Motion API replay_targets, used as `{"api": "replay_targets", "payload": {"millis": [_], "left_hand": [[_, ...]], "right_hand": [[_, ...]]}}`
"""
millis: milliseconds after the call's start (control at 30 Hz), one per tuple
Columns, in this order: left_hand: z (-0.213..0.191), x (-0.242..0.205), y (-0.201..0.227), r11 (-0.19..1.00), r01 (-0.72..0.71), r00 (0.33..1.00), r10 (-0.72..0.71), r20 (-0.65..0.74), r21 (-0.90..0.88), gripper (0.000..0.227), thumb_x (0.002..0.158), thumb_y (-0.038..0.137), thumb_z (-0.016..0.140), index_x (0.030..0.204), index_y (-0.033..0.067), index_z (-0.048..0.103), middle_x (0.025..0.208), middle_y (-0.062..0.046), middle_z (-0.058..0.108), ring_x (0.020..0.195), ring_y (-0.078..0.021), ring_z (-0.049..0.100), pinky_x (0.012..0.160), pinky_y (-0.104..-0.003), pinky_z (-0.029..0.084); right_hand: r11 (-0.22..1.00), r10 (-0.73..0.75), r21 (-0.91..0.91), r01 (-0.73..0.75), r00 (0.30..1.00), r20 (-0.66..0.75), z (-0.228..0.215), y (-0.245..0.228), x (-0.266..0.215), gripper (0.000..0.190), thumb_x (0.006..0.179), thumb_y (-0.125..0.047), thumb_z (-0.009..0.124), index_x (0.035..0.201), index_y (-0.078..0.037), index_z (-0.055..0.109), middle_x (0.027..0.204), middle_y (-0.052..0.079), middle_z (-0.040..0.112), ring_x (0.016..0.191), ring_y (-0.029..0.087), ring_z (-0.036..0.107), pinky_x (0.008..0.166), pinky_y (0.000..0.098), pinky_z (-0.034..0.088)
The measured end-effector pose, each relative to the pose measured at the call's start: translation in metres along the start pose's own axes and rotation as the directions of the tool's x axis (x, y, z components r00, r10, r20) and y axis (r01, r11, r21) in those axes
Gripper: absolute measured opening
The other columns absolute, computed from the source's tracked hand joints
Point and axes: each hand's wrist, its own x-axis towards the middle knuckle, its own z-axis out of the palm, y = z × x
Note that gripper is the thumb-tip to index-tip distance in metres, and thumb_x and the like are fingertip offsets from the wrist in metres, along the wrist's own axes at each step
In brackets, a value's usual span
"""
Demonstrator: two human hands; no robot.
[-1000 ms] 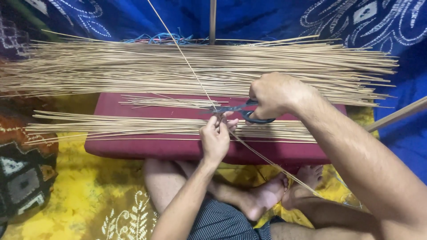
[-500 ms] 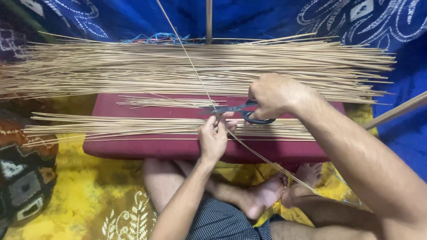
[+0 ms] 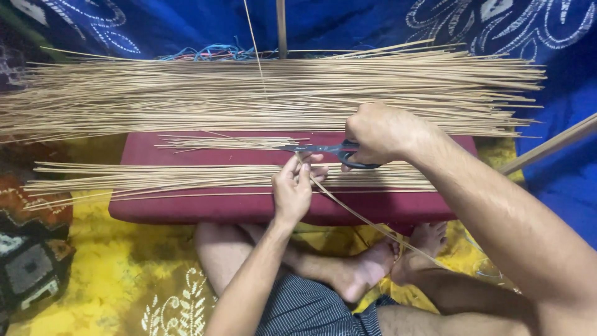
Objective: A person is sitting on the floor, sorting through a large pile of thin wooden sticks, aligning them into smaller bundles, and cutting them to a uniform length using a pair of scissors.
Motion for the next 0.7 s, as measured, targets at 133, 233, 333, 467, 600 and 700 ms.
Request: {"api": "replay_targets", "payload": {"millis": [133,233,333,467,600,700], "left_hand": [[-0.002,0.0,-0.009,1.0,0.023,1.0,-0.023,-0.011,-0.017,0.033,0.104,-0.008,0.042,0.132,-0.0049,0.06,0.116,-0.026,0.075,0.093,-0.0384,0.076,0.076,-0.045,0.068],[-0.004,0.002,-0.01,0.999,0.009,1.0,-0.009,-0.001,-0.042,0.033,0.105,-0.006,0.041,0.134,-0.0065,0.057,0.118,-0.028,0.073,0.095,-0.0388,0.076,0.078,-0.045,0.067],[-0.005,0.001,-0.012,0.999,0.011,1.0,-0.011,-0.002,-0.039,0.034,0.105,-0.006,0.041,0.135,-0.0073,0.056,0.119,-0.029,0.072,0.095,-0.0382,0.076,0.079,-0.044,0.067],[-0.005,0.001,-0.016,0.998,-0.004,1.0,0.004,0.006,-0.065,0.034,0.105,-0.005,0.041,0.136,-0.0066,0.055,0.12,-0.029,0.072,0.096,-0.0388,0.076,0.079,-0.045,0.067],[-0.006,0.002,-0.02,0.993,0.006,1.0,-0.006,-0.005,-0.115,0.033,0.106,-0.003,0.042,0.135,-0.0059,0.055,0.121,-0.029,0.072,0.097,-0.0389,0.076,0.08,-0.045,0.067],[-0.006,0.005,-0.018,0.991,0.024,0.999,-0.029,-0.036,-0.129,0.031,0.106,-0.002,0.041,0.134,-0.0058,0.054,0.121,-0.03,0.071,0.099,-0.0428,0.074,0.081,-0.049,0.067]], "right_hand": [[1.0,0.02,-0.002,-0.02,0.999,-0.029,0.015,0.012,-0.001,0.046,0.071,-0.051,0.086,0.089,-0.009,0.082,0.082,0.022,0.076,0.087,0.042,0.077,0.076,0.0489,0.062],[0.997,0.077,-0.006,-0.077,0.993,-0.086,0.021,0.03,-0.004,0.047,0.075,-0.052,0.083,0.091,-0.008,0.081,0.082,0.024,0.075,0.087,0.043,0.077,0.075,0.0525,0.062],[0.985,0.172,0.044,-0.168,0.979,-0.11,0.044,0.056,0.001,0.042,0.081,-0.044,0.08,0.099,-0.005,0.081,0.091,0.027,0.077,0.095,0.044,0.076,0.083,0.0529,0.061],[0.975,0.221,0.036,-0.218,0.97,-0.106,0.093,0.102,0.02,0.045,0.08,-0.034,0.085,0.11,-0.004,0.071,0.098,0.025,0.077,0.1,0.043,0.076,0.085,0.0527,0.062],[0.956,0.282,0.113,-0.271,0.954,-0.104,0.107,0.124,0.021,0.04,0.078,-0.021,0.089,0.109,-0.005,0.068,0.101,0.024,0.076,0.103,0.044,0.075,0.085,0.0527,0.062],[0.96,0.28,0.037,-0.277,0.95,-0.136,0.132,0.137,0.035,0.01,0.082,-0.024,0.081,0.087,-0.015,0.082,0.09,0.019,0.08,0.094,0.038,0.078,0.078,0.0473,0.065]]}}
